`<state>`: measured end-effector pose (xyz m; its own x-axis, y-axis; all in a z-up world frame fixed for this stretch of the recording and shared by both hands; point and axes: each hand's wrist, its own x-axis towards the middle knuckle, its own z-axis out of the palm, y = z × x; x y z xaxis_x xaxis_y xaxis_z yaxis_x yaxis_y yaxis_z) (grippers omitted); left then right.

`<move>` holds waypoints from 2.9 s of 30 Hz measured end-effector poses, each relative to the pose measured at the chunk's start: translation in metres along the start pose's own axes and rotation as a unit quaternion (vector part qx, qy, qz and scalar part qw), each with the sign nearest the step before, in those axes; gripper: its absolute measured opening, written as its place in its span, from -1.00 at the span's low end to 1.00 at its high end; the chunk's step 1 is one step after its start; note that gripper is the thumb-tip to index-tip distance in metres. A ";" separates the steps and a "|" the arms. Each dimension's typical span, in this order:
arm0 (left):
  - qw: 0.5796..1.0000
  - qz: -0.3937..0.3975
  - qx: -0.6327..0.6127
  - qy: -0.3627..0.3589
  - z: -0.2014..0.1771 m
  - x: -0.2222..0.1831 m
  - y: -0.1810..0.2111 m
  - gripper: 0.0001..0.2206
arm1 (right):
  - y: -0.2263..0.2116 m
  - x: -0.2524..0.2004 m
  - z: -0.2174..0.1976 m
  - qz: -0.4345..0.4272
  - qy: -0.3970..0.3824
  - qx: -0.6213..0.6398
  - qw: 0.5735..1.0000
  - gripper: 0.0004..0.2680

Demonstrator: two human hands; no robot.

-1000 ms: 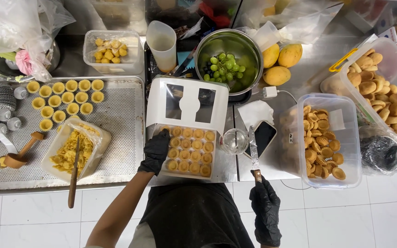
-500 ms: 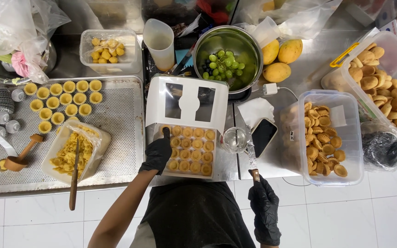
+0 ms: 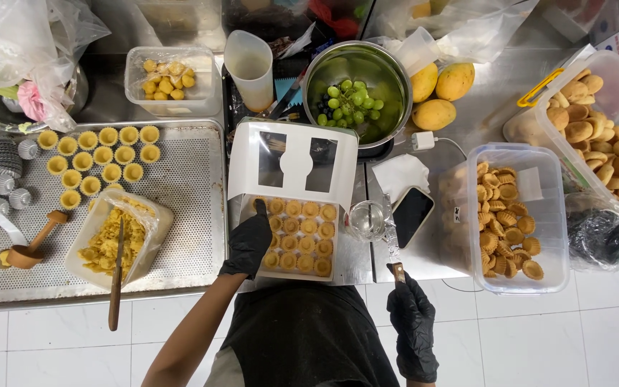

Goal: Filling small baked tart shells with a yellow custard filling and arranging them inside a pastry box.

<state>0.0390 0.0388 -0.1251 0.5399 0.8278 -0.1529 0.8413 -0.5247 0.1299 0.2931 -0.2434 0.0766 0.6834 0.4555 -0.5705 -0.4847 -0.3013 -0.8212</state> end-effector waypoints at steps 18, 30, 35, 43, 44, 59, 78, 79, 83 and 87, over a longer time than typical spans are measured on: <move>0.988 -0.025 -0.142 0.060 -0.189 0.016 0.059 -0.64 | -0.002 0.008 -0.007 0.000 -0.036 0.046 0.998 -0.73; 0.854 0.285 -0.427 -0.089 -0.334 0.058 0.242 -0.70 | 0.031 -0.010 -0.019 0.063 -0.033 0.033 0.997 -0.72; 0.827 0.349 -0.422 -0.126 -0.323 0.063 0.256 -0.66 | 0.034 -0.018 -0.027 0.059 -0.068 0.060 0.994 -0.71; 0.720 0.218 -0.626 -0.206 -0.271 0.068 0.164 -0.68 | 0.024 -0.015 -0.027 0.056 -0.055 0.060 0.995 -0.71; 0.721 0.214 -0.627 -0.202 -0.273 0.061 0.153 -0.68 | 0.029 -0.012 -0.028 0.057 -0.059 0.057 0.995 -0.71; 0.916 0.187 -0.287 -0.210 -0.189 -0.030 0.083 -0.67 | 0.000 0.013 -0.019 -0.006 -0.092 0.088 0.992 -0.68; 0.936 0.177 -0.158 -0.260 -0.139 -0.057 0.071 -0.59 | -0.004 0.001 -0.012 0.031 -0.080 0.075 0.993 -0.66; 0.938 0.173 -0.147 -0.261 -0.140 -0.056 0.069 -0.58 | -0.001 0.003 -0.013 0.030 -0.081 0.083 0.993 -0.67; 0.943 0.192 -0.146 -0.229 -0.168 -0.048 0.076 -0.51 | -0.007 -0.001 -0.009 0.030 -0.076 0.062 0.995 -0.66; 0.945 0.161 -0.134 -0.253 -0.202 -0.044 0.086 -0.32 | -0.011 -0.003 -0.005 0.029 -0.079 0.046 0.995 -0.66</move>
<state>0.0825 -0.0023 0.0905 0.7678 0.3980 -0.5022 0.6307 -0.6073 0.4830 0.2994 -0.2460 0.0871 0.5617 0.5674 -0.6021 -0.5740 -0.2568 -0.7775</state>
